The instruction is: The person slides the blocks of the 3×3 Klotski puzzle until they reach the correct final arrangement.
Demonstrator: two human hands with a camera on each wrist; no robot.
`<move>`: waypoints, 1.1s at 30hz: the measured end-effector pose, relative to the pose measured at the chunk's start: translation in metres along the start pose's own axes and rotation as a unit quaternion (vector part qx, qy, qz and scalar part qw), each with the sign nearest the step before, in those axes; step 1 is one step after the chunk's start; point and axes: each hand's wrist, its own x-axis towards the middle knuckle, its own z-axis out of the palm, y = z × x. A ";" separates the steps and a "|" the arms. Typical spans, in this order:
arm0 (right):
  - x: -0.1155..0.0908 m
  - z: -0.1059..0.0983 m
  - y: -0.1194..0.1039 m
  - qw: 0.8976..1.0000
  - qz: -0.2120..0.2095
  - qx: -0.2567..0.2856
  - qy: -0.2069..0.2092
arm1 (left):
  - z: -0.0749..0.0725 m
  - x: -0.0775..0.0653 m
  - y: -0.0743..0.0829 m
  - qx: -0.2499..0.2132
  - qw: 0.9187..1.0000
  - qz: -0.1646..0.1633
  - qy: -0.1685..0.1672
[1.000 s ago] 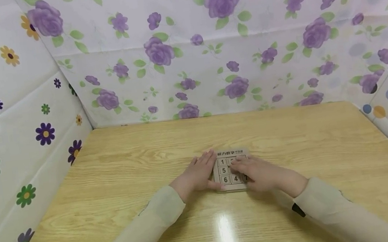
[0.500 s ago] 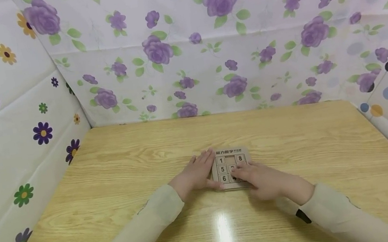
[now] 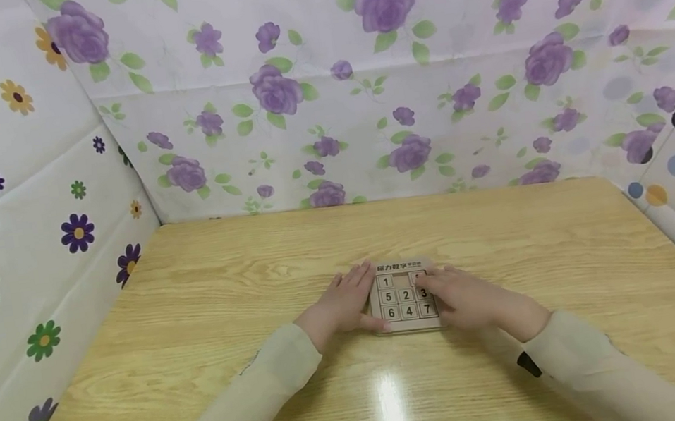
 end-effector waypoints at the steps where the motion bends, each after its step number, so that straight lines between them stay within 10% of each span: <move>1: 0.001 0.001 0.000 1.000 0.000 0.003 -0.002 | 0.000 0.000 0.000 -0.001 1.000 0.001 0.001; 18: 0.011 0.006 -0.011 0.999 -0.005 0.019 -0.032 | 0.001 -0.002 0.002 -0.007 1.000 0.001 0.001; 33: -0.022 0.004 -0.015 0.996 -0.053 -0.067 -0.003 | 0.000 0.000 0.001 -0.008 1.000 -0.004 -0.002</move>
